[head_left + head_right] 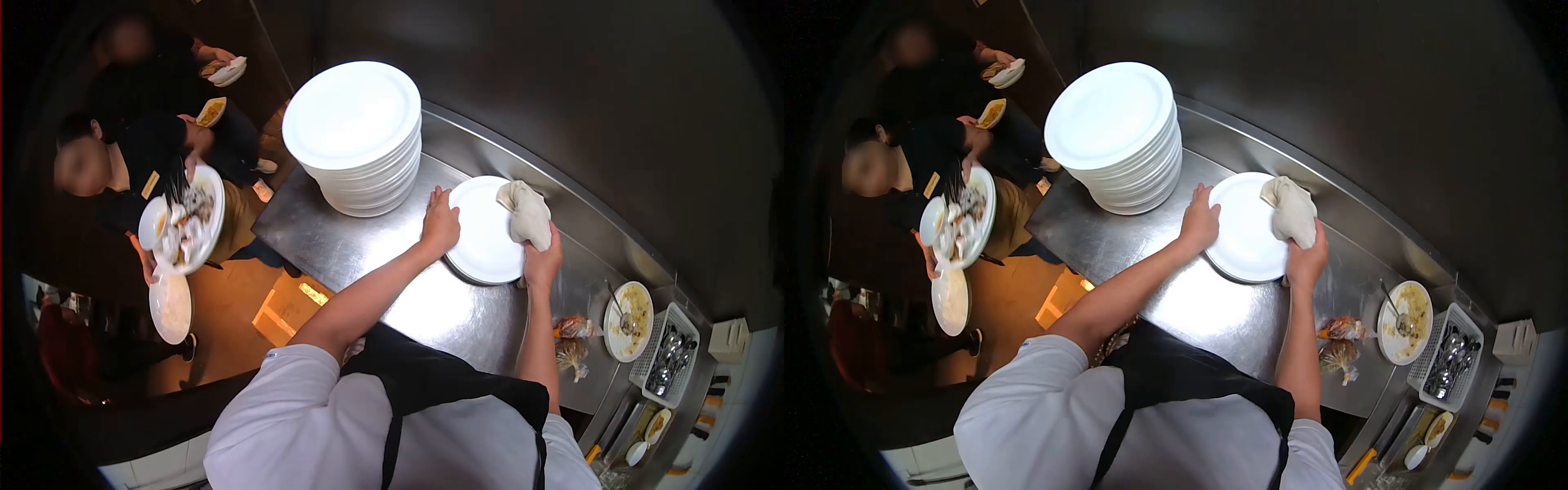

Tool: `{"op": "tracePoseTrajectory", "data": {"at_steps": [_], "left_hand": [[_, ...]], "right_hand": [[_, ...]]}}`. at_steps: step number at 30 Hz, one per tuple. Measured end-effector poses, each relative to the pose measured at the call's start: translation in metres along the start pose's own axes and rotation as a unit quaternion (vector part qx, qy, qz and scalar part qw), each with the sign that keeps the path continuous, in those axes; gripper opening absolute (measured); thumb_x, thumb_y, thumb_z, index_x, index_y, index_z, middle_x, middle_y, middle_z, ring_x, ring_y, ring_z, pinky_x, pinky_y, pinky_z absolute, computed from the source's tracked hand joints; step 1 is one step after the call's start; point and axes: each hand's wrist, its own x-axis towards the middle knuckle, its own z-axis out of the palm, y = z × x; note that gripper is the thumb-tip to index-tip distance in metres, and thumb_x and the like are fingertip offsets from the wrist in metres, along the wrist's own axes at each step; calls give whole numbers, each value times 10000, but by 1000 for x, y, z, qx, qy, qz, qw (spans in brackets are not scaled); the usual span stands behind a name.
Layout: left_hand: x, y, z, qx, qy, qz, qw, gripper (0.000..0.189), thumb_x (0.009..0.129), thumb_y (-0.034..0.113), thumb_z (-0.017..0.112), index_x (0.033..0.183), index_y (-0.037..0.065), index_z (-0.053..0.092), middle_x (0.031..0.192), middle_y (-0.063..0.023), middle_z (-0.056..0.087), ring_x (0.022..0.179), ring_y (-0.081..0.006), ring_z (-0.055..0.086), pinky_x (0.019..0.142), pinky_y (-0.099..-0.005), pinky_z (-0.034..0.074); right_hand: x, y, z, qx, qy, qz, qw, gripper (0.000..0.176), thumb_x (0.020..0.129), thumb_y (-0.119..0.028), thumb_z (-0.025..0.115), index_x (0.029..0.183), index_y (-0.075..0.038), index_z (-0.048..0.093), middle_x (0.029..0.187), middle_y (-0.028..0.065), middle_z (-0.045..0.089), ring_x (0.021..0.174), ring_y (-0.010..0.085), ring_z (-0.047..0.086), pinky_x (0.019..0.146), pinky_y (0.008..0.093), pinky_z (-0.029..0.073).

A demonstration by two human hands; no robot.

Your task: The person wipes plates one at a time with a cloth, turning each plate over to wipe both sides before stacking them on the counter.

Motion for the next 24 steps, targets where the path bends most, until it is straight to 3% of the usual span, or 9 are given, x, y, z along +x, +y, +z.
{"op": "tracePoseTrajectory", "data": {"at_steps": [5,9,12,15,19,20,21,22,24], "left_hand": [[4,3,-13,-52,-23,14,998,467,984,124,487,1405,-45,377,1573,-294,207,1490,-417,136,1203,-501,141],[-4,37,-40,-126,70,-2,990,335,1009,223,489,1216,-40,498,1198,-293,609,1148,-440,575,974,-471,437],[11,44,-51,-146,200,-12,969,311,1020,305,492,1025,-2,542,869,-237,657,803,-414,634,751,-470,480],[19,48,-59,-126,164,28,978,363,1024,368,489,925,21,533,799,-228,629,722,-355,620,680,-446,469],[-6,79,-48,-197,33,58,978,372,1040,368,452,1037,20,583,904,-183,666,834,-259,636,763,-401,485],[-13,88,-44,-200,7,82,976,383,1047,367,437,1065,18,593,931,-172,673,861,-248,635,788,-391,486],[-17,98,-39,-239,-9,75,968,398,1053,367,422,1093,16,604,958,-160,680,888,-237,635,813,-381,487],[-20,111,-34,-303,-21,55,951,422,1057,381,407,1078,7,600,940,-166,667,873,-243,619,810,-385,480],[-17,131,-34,-361,-9,68,930,466,1062,403,383,1051,-13,594,932,-186,650,868,-257,603,811,-398,472]], "right_hand": [[-3,-45,-11,150,20,-2,988,631,749,47,733,1346,-34,544,1260,137,634,1127,220,613,988,328,461],[-23,-85,-24,217,40,-57,974,625,771,78,702,1358,-6,505,1255,103,611,1115,182,592,975,316,459],[-54,-118,-30,240,16,-109,964,593,801,10,705,1359,4,505,1246,118,628,1137,189,592,1008,325,439],[-78,-136,-34,324,-78,-174,927,595,826,-63,695,1372,29,479,1250,129,624,1160,186,576,1035,334,412],[-54,-113,-34,-66,28,-489,869,340,943,-92,570,1263,20,598,1290,167,607,1165,272,582,1032,398,417],[-48,-145,-31,93,-54,-394,913,343,924,-153,602,1203,43,642,1311,154,611,1172,330,592,1025,431,427],[-23,-116,-10,-26,-31,-449,893,365,961,-190,569,1237,46,607,1271,148,626,1134,294,605,991,400,442],[-12,-132,-5,219,-113,-223,943,366,972,-185,551,1253,48,585,1249,144,629,1120,275,605,976,381,445],[-13,-168,-5,390,-190,18,901,373,995,-187,518,1281,51,529,1186,134,631,1078,226,602,936,331,452]]}}
